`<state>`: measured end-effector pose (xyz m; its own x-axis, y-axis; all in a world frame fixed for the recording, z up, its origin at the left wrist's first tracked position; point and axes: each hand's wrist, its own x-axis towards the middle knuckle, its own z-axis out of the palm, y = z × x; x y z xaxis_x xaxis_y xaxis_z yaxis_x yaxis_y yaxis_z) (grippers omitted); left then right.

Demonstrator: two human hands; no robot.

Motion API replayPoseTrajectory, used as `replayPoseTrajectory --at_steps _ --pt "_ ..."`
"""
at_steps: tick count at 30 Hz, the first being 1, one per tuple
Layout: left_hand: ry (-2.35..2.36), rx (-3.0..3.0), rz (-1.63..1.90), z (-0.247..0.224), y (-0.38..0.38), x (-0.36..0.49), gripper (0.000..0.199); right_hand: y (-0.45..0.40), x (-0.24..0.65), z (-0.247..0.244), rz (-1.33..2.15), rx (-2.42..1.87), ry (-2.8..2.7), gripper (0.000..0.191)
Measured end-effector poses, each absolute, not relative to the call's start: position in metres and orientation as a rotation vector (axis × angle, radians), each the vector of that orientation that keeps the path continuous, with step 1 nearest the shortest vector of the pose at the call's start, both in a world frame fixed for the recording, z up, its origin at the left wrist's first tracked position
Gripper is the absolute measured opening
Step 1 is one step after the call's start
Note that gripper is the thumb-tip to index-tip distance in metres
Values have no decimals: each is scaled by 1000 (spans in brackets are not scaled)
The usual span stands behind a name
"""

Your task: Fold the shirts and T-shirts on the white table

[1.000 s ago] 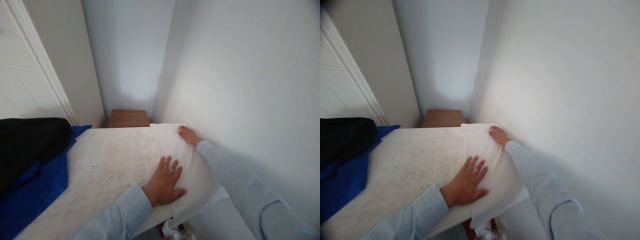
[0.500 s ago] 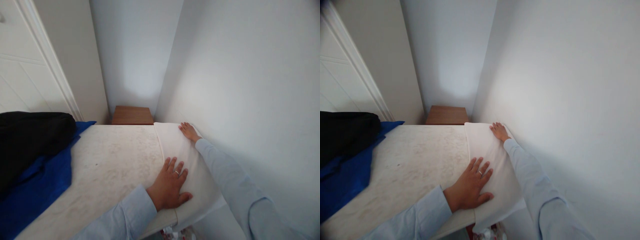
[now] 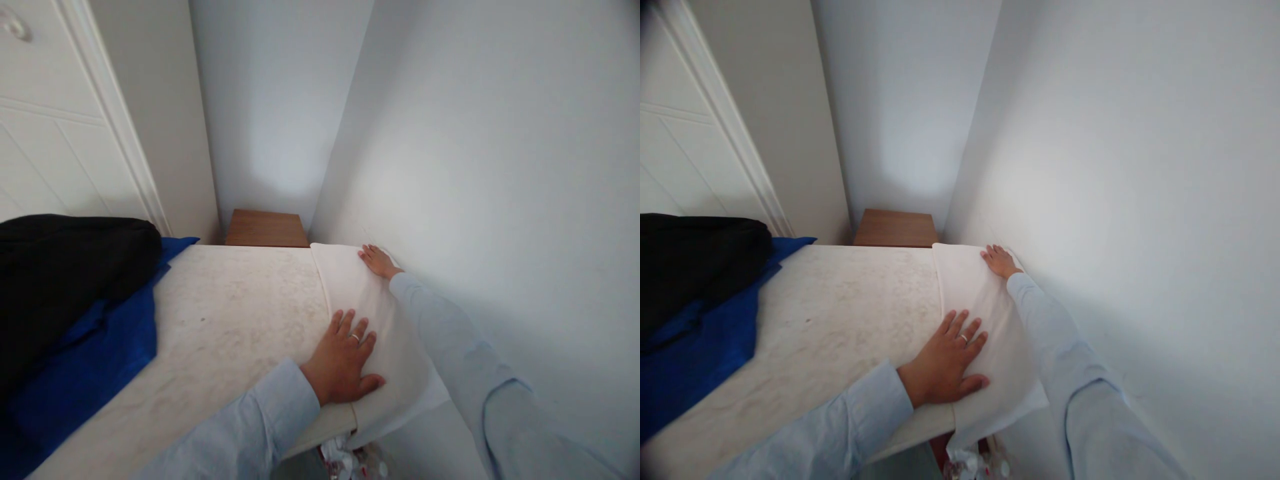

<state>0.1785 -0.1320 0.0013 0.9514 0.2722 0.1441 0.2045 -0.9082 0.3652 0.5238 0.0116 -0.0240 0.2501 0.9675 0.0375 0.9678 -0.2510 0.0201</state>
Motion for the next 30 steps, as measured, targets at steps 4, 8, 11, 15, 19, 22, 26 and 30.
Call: replayPoseTrajectory --at_steps 4,8,11,15,19,22,26,30 --pt "338 2766 297 0 -131 179 78 8 512 -15 -102 -2486 -1866 64" --pt "341 2787 314 -1 -130 180 77 1 481 -1 -215 -2373 -1846 59" --pt "343 2818 334 -1 -129 181 74 -21 444 7 -213 -2215 -1897 59" --pt "301 2852 388 2 -122 182 57 -91 393 10 -143 -1762 -1959 55" --pt "307 2798 475 6 -108 181 34 -189 352 3 -75 -1575 -1668 36" --pt "383 2786 492 10 -100 180 28 -258 324 -13 -84 -1526 -1328 26" --pt "402 2822 478 16 -99 178 24 -323 286 -49 -173 -1562 -1103 16" --pt "388 2844 582 23 -104 175 26 -347 255 -72 -113 -1508 -1112 16"
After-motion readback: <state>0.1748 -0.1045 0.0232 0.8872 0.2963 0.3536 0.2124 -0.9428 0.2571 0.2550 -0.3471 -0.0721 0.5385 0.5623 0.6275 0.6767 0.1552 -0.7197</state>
